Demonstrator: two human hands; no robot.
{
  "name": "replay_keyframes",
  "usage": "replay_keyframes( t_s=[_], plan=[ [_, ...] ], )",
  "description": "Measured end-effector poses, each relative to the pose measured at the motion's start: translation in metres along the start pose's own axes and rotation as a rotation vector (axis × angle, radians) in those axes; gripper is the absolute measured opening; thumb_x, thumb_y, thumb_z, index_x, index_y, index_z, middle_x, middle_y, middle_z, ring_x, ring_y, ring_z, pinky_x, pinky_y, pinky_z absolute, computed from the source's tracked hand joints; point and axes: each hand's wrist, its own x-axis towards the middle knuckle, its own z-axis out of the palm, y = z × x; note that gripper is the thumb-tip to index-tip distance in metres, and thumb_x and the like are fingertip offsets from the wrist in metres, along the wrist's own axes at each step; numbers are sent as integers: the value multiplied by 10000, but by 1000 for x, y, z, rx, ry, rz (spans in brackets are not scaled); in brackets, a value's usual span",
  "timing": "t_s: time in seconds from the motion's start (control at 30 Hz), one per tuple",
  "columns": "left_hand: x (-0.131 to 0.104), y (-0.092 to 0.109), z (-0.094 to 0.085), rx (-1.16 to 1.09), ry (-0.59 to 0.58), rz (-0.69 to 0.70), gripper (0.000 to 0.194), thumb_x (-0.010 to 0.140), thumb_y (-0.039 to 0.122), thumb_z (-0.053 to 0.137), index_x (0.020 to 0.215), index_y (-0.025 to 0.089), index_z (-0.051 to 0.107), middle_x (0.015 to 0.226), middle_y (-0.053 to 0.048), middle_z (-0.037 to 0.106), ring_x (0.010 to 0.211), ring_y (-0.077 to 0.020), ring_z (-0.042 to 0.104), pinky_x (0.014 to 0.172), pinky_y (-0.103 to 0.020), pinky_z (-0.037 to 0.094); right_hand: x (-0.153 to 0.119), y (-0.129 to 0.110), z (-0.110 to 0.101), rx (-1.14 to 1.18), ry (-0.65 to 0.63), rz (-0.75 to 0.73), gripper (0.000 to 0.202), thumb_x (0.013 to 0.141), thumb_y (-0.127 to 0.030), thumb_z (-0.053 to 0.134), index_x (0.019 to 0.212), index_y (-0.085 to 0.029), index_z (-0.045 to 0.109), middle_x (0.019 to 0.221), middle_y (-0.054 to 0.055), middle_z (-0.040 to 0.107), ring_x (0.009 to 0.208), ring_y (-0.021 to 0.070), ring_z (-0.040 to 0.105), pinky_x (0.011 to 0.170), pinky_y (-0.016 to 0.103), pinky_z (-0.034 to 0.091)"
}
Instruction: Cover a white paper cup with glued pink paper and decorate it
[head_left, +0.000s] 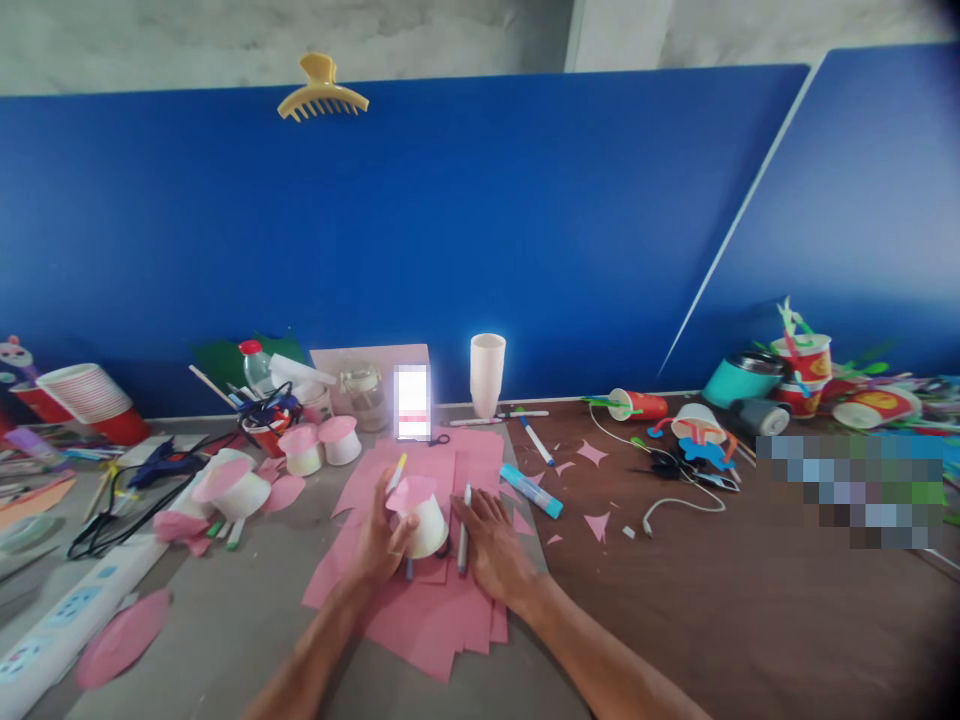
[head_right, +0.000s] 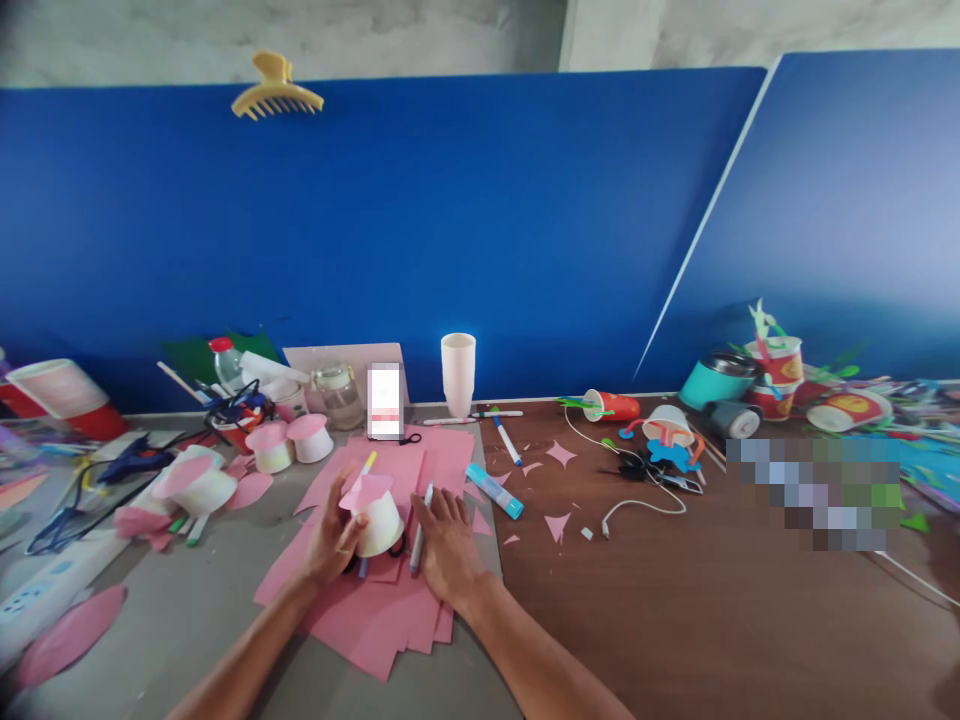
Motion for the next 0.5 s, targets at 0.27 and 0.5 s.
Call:
replay_keyframes(
  t_s=[0.27,0.5],
  plan=[
    [0,-3,0,-32,-16,1,713,822,630,607,1396,229,472,1300,-166,624,1261,-365,569,1132,-557,396,0,-1,-2,20,14,-4,730,773,6,527,1471,-204,542,1499,159,536,1401,335,468,1148,512,369],
    [-1,-8,0,3,4,47,657,851,601,599,1361,201,492,1307,-179,625,1316,-366,529,1154,-528,372,3,0,-2,119,138,-2,550,809,-17,507,1322,-162,643,1362,164,631,1266,308,577,1074,469,457]
  ],
)
